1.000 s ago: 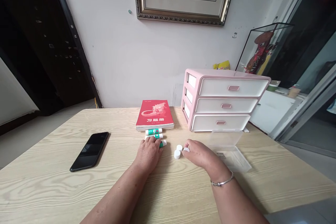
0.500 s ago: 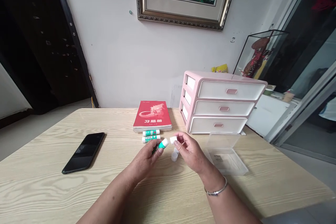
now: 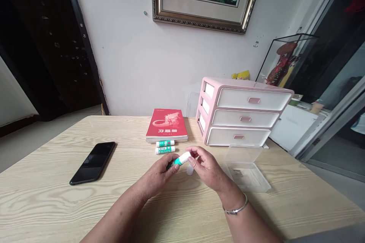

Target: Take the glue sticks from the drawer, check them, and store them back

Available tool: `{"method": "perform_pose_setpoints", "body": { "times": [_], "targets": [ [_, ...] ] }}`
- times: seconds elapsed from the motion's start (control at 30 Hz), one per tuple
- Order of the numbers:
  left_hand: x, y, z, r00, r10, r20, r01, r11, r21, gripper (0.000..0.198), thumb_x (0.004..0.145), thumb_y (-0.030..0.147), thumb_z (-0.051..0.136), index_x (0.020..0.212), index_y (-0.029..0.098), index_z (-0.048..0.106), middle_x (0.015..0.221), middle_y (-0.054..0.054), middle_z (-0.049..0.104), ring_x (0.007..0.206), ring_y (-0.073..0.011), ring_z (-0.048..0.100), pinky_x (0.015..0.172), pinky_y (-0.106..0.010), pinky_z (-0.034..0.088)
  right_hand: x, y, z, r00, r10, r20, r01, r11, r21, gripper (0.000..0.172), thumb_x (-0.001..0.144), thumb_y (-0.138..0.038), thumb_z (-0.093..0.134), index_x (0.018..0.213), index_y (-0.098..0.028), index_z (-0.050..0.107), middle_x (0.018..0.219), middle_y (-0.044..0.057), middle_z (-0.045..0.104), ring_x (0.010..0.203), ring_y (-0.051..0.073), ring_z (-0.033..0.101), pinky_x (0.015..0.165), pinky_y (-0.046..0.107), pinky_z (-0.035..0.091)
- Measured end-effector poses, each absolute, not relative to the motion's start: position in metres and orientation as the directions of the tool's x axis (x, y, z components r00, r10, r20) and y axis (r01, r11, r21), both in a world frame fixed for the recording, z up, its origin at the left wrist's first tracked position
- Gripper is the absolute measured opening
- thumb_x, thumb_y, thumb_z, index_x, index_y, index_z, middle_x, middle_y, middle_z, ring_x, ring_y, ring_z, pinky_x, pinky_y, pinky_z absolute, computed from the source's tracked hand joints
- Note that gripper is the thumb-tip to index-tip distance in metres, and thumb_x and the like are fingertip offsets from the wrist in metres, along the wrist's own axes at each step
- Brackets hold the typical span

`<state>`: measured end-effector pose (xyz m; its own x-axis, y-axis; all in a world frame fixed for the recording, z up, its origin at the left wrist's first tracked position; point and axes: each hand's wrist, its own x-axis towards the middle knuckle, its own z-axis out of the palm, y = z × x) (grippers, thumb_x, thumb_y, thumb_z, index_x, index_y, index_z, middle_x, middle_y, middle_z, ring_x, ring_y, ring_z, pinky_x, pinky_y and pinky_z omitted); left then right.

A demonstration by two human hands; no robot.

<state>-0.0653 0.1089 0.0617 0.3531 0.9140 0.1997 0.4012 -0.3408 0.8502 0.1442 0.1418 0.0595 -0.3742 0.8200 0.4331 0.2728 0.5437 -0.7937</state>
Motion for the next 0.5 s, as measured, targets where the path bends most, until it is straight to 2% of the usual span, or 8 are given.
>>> {"method": "perform_pose_setpoints", "body": {
  "times": [0.27,0.5],
  "targets": [
    [-0.0685,0.1065,0.0639,0.439,0.894,0.089,0.326,-0.251,0.911,0.037,0.096,0.052,0.045,0.106,0.019,0.057,0.091,-0.002,0.059,0.079,-0.0158,0.055,0.074,-0.027,0.044,0.1433,0.1375,0.0618,-0.433,0.8,0.415,0.26,0.552,-0.792,0.028,0.095,-0.035,0.055,0.118,-0.024,0.064,0.098,0.004,0.064,0.086,0.016,0.06,0.074,0.029,0.05],
    [-0.0739,0.106,0.0637,0.453,0.89,0.042,0.382,-0.236,0.893,0.038,0.095,0.053,0.043,0.09,0.018,0.058,0.075,0.001,0.053,0.069,-0.0138,0.049,0.065,-0.025,0.04,0.1416,0.137,0.0607,-0.465,0.811,0.355,0.221,0.495,-0.84,0.03,0.092,-0.04,0.06,0.113,-0.02,0.064,0.093,0.005,0.066,0.083,0.017,0.061,0.074,0.03,0.051]
  ]
}}
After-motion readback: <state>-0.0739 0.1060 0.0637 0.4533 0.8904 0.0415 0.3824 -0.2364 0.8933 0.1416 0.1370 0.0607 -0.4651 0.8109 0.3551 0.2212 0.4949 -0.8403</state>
